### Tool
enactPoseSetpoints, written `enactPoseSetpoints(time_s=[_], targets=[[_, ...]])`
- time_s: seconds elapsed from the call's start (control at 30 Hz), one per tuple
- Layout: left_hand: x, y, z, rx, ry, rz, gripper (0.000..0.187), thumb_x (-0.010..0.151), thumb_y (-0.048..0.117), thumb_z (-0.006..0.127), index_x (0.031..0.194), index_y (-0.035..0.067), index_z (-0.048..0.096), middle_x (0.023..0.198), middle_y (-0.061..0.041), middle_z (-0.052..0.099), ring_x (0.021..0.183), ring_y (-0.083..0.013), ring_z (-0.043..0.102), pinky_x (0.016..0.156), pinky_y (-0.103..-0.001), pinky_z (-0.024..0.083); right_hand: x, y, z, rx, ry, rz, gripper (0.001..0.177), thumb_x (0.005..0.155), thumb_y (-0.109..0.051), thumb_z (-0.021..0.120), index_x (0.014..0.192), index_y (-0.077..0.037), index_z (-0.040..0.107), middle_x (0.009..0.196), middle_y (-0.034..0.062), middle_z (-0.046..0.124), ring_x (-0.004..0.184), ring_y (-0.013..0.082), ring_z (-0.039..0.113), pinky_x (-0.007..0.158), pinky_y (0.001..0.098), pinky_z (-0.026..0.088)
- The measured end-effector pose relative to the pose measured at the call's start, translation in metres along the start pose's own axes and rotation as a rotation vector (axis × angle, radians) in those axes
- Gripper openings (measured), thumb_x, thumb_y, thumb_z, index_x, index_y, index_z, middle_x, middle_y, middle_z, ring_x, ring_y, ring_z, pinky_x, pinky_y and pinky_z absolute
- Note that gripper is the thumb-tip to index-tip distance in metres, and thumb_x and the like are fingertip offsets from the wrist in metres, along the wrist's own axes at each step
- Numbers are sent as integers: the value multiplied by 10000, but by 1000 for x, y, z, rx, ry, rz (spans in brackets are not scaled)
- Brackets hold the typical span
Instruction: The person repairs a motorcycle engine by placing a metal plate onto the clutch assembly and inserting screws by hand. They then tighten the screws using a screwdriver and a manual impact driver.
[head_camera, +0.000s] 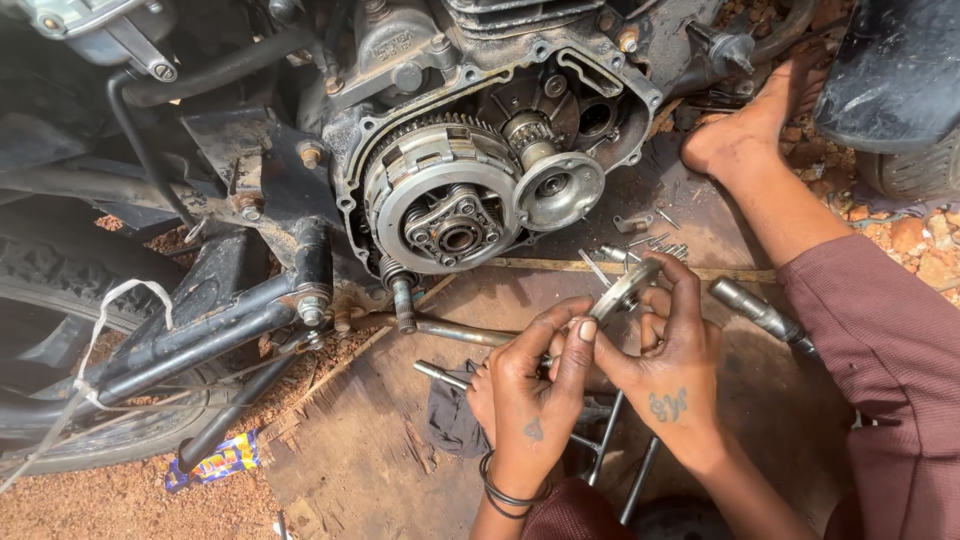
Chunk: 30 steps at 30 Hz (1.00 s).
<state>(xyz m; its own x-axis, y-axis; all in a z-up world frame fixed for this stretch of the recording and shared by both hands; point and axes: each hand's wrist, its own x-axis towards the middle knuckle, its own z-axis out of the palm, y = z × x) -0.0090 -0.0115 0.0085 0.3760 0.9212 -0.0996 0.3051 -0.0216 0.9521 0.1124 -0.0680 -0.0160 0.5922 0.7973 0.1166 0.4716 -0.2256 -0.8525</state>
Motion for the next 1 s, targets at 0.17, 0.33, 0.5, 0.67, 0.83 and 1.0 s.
enactPoseSetpoints(time_s=[0.17,0.33,0.5,0.67,0.83,1.0], targets=[[-10,-35,-4,-286,46,-168,270,971,177,705,1203,49,757,659,94,510,597,3,437,527,-191,390,-9,17,-7,399,-113,234,805,808,-272,840,1448,-7,431,1026,128,757,662,93,652,553,249,514],[-28,-58,-10,-539,6,-380,264,997,145,644,1209,20,740,649,86,491,540,-9,354,474,-200,259,-21,30,-23,1553,-553,500,1040,841,-481,863,1575,85,393,1145,376,663,534,55,531,521,218,456],[-43,-64,-18,-618,80,-524,255,986,120,649,1189,4,750,629,79,437,545,-16,325,472,-211,236,-45,42,-19,1797,-534,532,1197,738,-910,602,1291,143,468,1154,293,643,489,157,554,395,289,440],[-48,-58,-24,-684,65,-448,247,986,100,645,1194,-7,725,711,61,516,610,-28,403,539,-216,304,-48,33,-19,1879,-801,493,1328,726,-983,482,1242,240,529,682,142,601,470,152,518,447,280,388],[-46,-48,-26,-720,46,-400,252,987,92,654,1204,-15,727,715,57,508,609,-23,396,539,-208,299,-48,30,-21,1793,-777,498,1355,692,-1006,465,1168,259,548,639,142,577,455,159,522,433,281,366],[-45,-45,-26,-686,42,-399,275,961,67,667,1215,-30,710,752,55,533,656,-28,443,570,-203,333,-51,36,-17,1819,-741,552,1340,659,-985,514,1182,249,521,714,201,599,487,198,552,434,311,385]])
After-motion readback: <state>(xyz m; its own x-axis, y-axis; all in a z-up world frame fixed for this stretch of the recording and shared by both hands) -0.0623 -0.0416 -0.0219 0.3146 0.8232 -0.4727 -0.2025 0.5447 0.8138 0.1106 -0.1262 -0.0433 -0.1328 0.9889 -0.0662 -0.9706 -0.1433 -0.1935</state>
